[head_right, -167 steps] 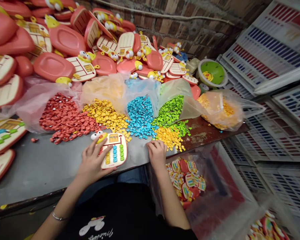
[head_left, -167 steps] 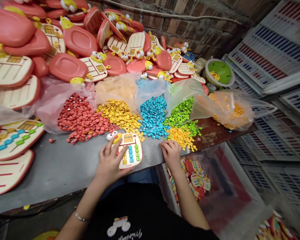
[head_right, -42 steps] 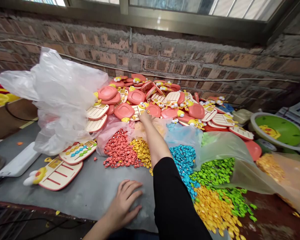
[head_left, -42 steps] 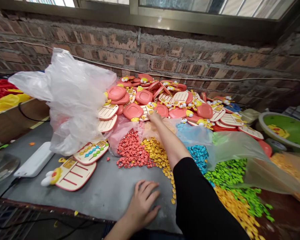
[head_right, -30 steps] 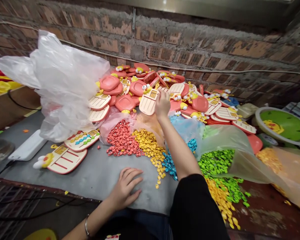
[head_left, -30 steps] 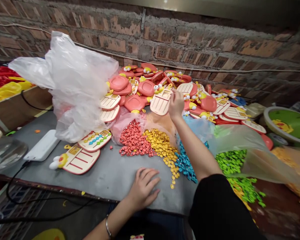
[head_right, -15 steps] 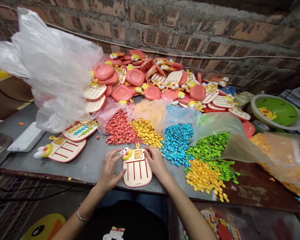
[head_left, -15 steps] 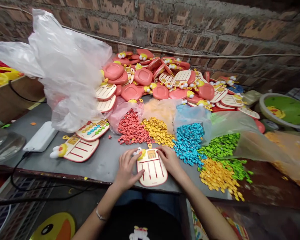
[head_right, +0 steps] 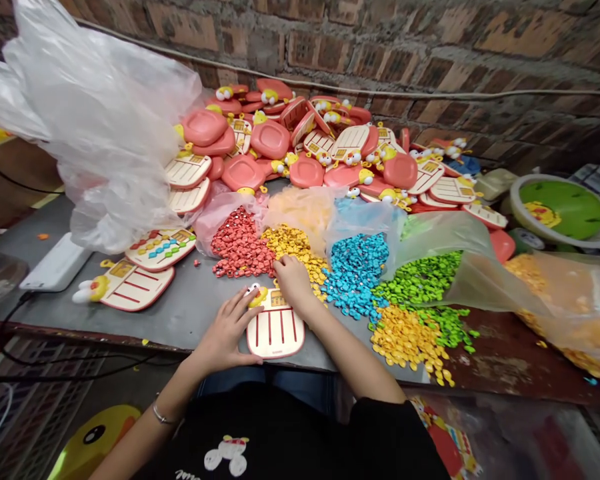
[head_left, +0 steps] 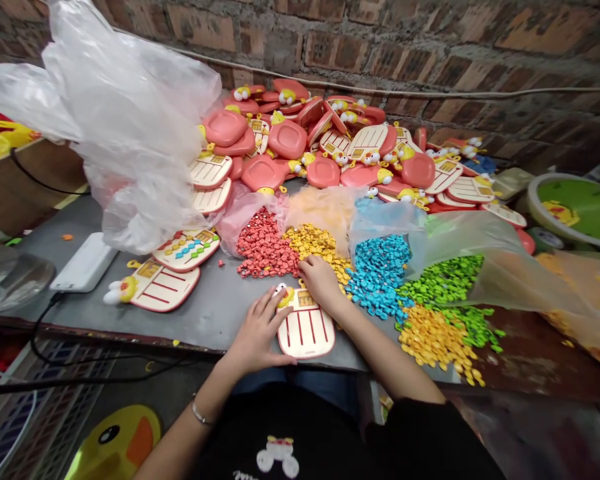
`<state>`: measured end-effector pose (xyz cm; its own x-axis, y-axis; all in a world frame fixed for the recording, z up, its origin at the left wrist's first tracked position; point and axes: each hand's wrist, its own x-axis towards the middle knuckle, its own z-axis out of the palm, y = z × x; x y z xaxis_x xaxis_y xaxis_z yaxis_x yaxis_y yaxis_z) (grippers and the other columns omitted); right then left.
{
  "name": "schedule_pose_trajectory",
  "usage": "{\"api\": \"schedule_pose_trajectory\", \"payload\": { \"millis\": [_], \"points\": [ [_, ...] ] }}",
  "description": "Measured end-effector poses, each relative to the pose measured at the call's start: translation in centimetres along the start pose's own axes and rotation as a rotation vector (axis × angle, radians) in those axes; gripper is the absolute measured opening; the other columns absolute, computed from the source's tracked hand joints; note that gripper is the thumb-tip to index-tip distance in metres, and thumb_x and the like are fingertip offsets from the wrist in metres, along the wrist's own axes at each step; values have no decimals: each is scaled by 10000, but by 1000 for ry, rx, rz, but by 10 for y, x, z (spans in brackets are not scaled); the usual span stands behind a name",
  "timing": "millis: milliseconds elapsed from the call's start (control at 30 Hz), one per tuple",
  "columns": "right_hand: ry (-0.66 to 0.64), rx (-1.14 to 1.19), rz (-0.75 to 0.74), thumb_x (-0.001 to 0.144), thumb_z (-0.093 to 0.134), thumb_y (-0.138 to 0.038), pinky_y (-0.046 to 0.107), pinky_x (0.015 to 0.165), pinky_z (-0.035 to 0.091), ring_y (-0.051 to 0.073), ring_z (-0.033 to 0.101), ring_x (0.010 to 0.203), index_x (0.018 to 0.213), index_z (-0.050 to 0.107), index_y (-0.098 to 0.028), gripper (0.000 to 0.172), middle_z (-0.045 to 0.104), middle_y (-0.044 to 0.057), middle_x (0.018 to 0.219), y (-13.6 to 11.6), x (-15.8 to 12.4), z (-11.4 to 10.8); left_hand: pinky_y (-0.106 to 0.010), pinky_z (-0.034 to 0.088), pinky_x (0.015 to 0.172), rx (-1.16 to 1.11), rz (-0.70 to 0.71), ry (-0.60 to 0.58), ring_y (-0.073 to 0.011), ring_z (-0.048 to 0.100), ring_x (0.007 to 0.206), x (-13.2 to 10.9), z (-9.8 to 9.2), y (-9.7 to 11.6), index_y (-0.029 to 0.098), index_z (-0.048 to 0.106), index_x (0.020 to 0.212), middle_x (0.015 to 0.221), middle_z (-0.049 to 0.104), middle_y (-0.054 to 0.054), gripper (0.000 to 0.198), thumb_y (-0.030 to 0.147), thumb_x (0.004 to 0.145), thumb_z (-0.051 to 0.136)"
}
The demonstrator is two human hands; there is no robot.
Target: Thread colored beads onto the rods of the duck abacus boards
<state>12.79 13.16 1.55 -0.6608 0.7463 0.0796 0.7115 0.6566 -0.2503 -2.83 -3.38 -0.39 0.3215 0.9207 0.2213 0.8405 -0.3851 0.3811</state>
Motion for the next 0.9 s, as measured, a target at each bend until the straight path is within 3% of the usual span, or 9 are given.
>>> {"api": "schedule_pose_trajectory", "payload": {
  "millis": [133, 333, 500, 700, 900],
  "points": [
    [58, 232, -6, 911, 538, -152, 301, 787, 432, 205, 573, 879, 900, 623, -164, 87, 654, 79, 911, 11, -11, -3, -533, 279, 1090, -7, 8, 2, -387, 217, 1429, 5, 1, 0, 176, 456, 1372, 1549, 292, -183, 907, 692, 667, 698],
    [144, 529, -46, 909, 560, -187, 303, 795, 474, 188, 608, 878, 925, 630, -190, 72, 665, 63, 935, 24, -45, -26, -523, 289, 1076, 7, 22, -4, -385, 245, 1417, 10, 3, 0, 170, 482, 1342, 1540, 315, -180, 883, 682, 658, 708],
    [75, 439, -100, 926, 522, -170, 314, 783, 482, 189, 592, 870, 902, 652, -184, 133, 630, 77, 932, 32, -72, -23, -513, 269, 1092, 11, 20, -17, -378, 265, 1408, 11, 0, 0, 167, 505, 1320, 1520, 354, -183, 887, 708, 643, 695],
    [-7, 236, -35, 917, 504, -142, 296, 734, 448, 184, 534, 816, 817, 646, -165, 175, 589, 60, 861, 24, -69, -12, -507, 252, 1100, 41, 18, -10, -369, 275, 1409, 13, -1, 1, 158, 516, 1287, 1511, 375, -178, 886, 725, 631, 696],
    [-8, 369, -139, 929, 496, -133, 300, 765, 478, 184, 562, 863, 858, 659, -174, 182, 616, 74, 918, 29, -86, -14, -510, 235, 1106, 34, 8, 22, -363, 312, 1399, 12, 1, 1, 158, 467, 1327, 1486, 415, -179, 946, 757, 625, 677]
  ]
}}
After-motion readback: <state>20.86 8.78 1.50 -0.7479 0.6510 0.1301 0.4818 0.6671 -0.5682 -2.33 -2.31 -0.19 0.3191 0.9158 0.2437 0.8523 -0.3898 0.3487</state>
